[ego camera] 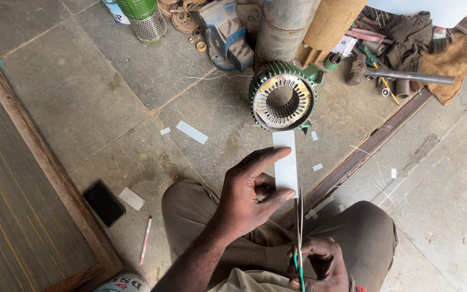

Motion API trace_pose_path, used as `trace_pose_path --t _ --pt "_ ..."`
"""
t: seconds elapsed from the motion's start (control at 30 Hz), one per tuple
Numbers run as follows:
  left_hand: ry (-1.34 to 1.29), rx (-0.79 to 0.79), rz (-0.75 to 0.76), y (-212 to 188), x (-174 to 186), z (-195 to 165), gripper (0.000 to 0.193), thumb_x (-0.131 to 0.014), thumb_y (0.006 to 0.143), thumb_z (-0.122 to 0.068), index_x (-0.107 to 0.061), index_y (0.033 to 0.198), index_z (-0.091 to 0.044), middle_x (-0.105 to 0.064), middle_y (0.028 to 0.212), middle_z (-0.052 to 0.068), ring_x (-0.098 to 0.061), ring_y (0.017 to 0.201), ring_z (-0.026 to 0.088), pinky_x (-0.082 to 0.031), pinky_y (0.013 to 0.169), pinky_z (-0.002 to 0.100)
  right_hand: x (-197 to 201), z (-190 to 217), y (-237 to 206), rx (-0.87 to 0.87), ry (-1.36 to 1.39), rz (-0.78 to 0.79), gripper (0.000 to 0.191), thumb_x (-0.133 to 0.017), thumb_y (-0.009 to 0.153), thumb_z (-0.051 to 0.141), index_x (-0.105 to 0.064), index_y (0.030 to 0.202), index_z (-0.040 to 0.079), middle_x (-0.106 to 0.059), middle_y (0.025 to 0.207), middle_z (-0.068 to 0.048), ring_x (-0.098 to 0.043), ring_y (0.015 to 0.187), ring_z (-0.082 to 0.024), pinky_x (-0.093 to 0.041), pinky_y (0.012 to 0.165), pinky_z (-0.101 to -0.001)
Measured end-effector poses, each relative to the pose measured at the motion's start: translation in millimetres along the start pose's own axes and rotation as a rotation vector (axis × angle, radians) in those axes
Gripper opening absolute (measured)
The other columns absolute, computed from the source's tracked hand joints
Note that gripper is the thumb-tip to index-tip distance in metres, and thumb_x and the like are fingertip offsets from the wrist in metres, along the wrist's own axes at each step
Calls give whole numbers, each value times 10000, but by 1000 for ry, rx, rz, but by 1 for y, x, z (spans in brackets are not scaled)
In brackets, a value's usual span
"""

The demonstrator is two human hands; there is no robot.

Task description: The person cuts small rectangular pieces of white material using scissors and inserts them into the slots of a green electric motor stator. The person repeatedly cuts and places the pieces into the stator slots.

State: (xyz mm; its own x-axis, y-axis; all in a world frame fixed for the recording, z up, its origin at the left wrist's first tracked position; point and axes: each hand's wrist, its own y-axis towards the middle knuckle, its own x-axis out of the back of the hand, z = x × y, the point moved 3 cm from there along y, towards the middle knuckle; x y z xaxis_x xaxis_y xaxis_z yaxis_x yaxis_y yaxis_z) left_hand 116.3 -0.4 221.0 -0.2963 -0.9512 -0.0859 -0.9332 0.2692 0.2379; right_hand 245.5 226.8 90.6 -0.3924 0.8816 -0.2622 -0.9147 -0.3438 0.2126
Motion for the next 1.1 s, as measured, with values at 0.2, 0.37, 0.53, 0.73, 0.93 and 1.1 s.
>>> trace_pose_path --t 0.2,0.37,0.53,0.73,0.93,1.1 --pt "-25 5 22 -2 1 1 655 -778 896 32 -507 1488 -45 -576 1417 172 -748 1108 216 -701 898 284 -11 5 1 102 -44 -69 615 -912 771 -33 -541 1260 4 -763 1011 -197 -775 801 -208 -637 746 -407" --pt "-18 -30 21 -1 0 1 643 -778 911 16 -504 1490 -39 -579 1413 177 -747 1111 224 -701 896 291 -9 9 10 43 -21 6 551 -913 787 -70 -598 1236 -28 -778 918 -174 -786 785 -229 -641 738 -421" --pt "-33 -28 17 -1 -1 0 638 -777 913 15 -503 1487 -36 -580 1409 179 -743 1129 229 -699 909 297 -15 14 14 40 -54 -67 540 -915 750 -31 -594 1184 -13 -760 861 -146 -771 740 -203 -637 701 -391" --pt "-26 -25 18 -1 -1 -2 632 -771 914 20 -510 1487 -33 -581 1408 182 -738 1140 235 -699 923 305 -17 20 21 13 -62 -16 479 -920 757 -42 -648 1151 -21 -764 809 -129 -773 723 -203 -618 701 -381" --pt "-3 -10 20 -1 0 0 640 -777 908 1 -508 1488 -40 -593 1389 178 -742 1134 227 -658 894 303 -10 13 16 -40 -50 -44 467 -934 725 -51 -689 1122 -26 -770 794 -130 -780 694 -197 -623 686 -376" --pt "28 -99 18 -3 0 -1 646 -796 922 -9 -513 1502 -46 -613 1405 165 -723 1186 217 -677 949 299 -6 7 13 -71 -90 -30 425 -942 707 -68 -743 1082 -48 -782 794 -145 -779 686 -211 -610 702 -384"
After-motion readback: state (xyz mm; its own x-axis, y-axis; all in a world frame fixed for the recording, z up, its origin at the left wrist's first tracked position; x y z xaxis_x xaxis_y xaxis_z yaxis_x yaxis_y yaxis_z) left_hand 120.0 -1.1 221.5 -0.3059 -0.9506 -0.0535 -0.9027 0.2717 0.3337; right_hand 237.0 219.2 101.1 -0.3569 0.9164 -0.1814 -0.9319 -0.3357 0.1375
